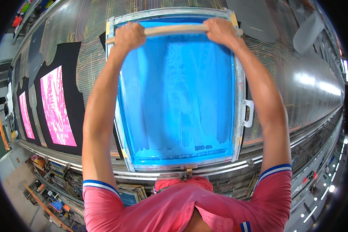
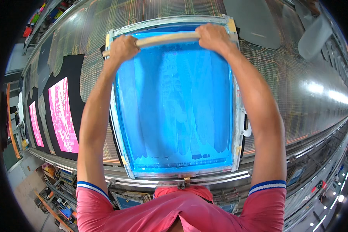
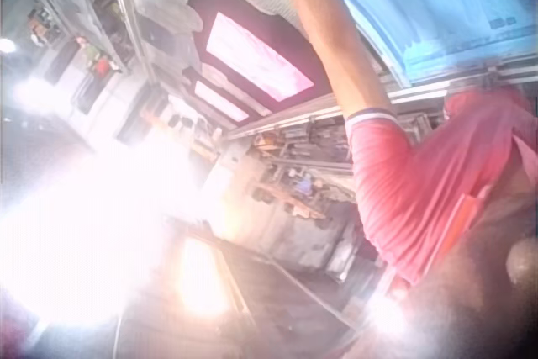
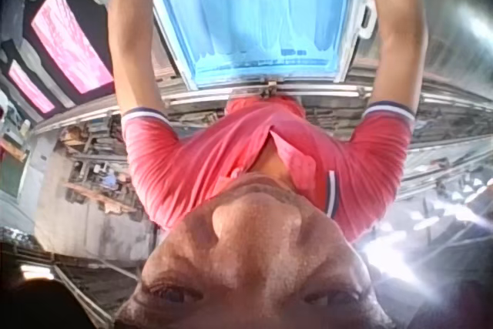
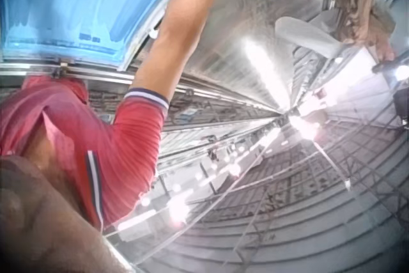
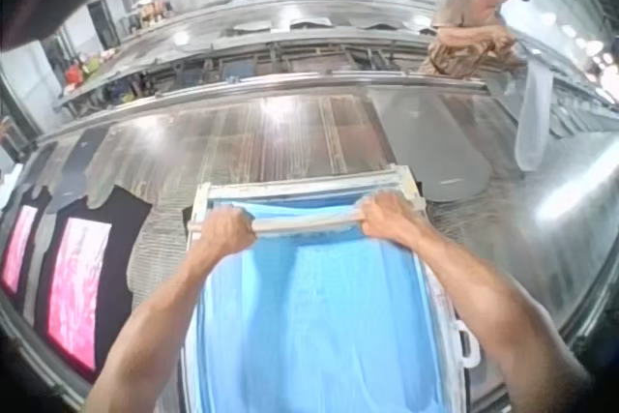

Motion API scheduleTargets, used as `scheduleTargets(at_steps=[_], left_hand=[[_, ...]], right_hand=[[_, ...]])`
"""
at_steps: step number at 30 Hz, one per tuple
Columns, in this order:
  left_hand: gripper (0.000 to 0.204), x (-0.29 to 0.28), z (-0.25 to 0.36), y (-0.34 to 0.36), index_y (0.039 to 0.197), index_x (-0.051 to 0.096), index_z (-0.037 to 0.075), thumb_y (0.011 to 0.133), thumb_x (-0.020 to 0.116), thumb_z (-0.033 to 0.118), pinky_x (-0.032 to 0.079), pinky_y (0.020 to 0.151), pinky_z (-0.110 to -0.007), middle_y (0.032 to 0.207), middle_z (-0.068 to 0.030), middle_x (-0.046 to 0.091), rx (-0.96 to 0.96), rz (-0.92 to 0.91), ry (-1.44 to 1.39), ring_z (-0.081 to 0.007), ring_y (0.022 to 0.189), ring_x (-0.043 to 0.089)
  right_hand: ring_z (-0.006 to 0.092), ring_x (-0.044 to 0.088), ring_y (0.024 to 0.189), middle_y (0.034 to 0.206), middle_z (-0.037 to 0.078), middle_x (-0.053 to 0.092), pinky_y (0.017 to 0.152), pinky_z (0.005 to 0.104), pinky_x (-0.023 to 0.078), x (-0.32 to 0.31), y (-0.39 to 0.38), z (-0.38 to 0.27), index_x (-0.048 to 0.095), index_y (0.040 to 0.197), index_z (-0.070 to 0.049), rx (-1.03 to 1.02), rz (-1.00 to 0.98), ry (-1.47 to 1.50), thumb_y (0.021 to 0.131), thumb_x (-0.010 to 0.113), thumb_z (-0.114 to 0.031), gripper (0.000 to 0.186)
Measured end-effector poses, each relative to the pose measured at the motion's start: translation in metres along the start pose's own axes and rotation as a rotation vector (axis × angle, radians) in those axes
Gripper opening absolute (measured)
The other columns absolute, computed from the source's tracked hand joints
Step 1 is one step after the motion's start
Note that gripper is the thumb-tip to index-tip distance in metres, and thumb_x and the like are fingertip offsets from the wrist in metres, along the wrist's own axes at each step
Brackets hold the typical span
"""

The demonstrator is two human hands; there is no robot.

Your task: The person uses a squeegee to pull blue ink across a screen printing frame placed over black t-shirts on a conveyor. The person repeatedly lifts the screen, moves to the next shirt, and repeats the printing stroke.

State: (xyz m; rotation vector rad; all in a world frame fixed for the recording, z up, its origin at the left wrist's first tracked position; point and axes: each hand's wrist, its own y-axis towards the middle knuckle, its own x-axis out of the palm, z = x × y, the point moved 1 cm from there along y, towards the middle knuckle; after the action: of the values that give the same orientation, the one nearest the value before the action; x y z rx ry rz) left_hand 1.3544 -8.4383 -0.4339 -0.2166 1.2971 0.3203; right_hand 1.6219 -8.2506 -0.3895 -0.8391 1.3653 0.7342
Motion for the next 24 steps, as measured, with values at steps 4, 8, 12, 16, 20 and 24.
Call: scheduleTargets(at_steps=[4,8,12,16,20,24], left_hand=[[0.023,-0.003,-0.014,0.032,0.093,0.08,0.015,0.076,0.064,0.017,0.057,0.076,-0.047,0.086,-0.0189,0.073,0.063,-0.027,0.057,-0.0387,0.083,0.071],[0.023,-0.003,-0.005,0.026,0.092,0.079,0.014,0.074,0.064,0.014,0.056,0.074,-0.047,0.084,-0.0192,0.073,0.032,-0.085,0.055,-0.0385,0.08,0.07],[0.025,0.004,-0.008,0.017,0.093,0.081,0.019,0.074,0.065,0.014,0.056,0.072,-0.047,0.083,-0.0181,0.072,0.058,-0.039,0.076,-0.0381,0.078,0.07],[0.025,0.011,0.004,-0.031,0.094,0.081,0.021,0.076,0.065,0.014,0.055,0.068,-0.047,0.079,-0.017,0.072,0.071,-0.014,0.016,-0.0378,0.073,0.069],[0.026,0.01,0.018,-0.101,0.094,0.081,0.021,0.075,0.065,0.012,0.055,0.063,-0.047,0.074,-0.0159,0.071,0.083,-0.027,-0.04,-0.0375,0.067,0.069],[0.026,0.005,0.038,-0.18,0.094,0.08,0.02,0.074,0.066,0.01,0.054,0.061,-0.046,0.074,-0.016,0.071,0.067,-0.092,-0.061,-0.037,0.067,0.069]], right_hand=[[0.0426,0.07,0.085,0.089,0.022,0.072,0.075,0.0551,0.055,0.013,0.033,0.015,0.074,0.093,-0.009,-0.03,0.063,0.028,0.074,0.057,-0.009,0.025],[0.0412,0.07,0.083,0.086,0.021,0.072,0.073,0.0534,0.055,0.009,0.026,0.01,0.073,0.09,-0.007,-0.049,0.051,-0.036,0.072,0.058,-0.008,0.023],[0.0382,0.069,0.089,0.092,0.015,0.071,0.074,0.0525,0.054,0.015,0.018,0.006,0.071,0.093,-0.008,-0.051,0.022,-0.043,0.075,0.062,-0.009,0.021],[0.0353,0.067,0.089,0.091,0.011,0.068,0.074,0.0505,0.053,0.013,-0.033,-0.017,0.07,0.093,-0.008,-0.016,-0.007,-0.003,0.076,0.063,-0.007,0.018],[0.0344,0.069,0.082,0.084,0.011,0.068,0.069,0.0472,0.057,0.015,-0.095,-0.046,0.069,0.084,-0.007,-0.086,0.038,0.051,0.075,0.062,-0.005,0.012],[0.0332,0.068,0.081,0.082,0.011,0.066,0.068,0.0461,0.057,0.013,-0.169,-0.083,0.067,0.082,-0.006,-0.073,0.0,0.088,0.072,0.065,-0.003,0.011]])
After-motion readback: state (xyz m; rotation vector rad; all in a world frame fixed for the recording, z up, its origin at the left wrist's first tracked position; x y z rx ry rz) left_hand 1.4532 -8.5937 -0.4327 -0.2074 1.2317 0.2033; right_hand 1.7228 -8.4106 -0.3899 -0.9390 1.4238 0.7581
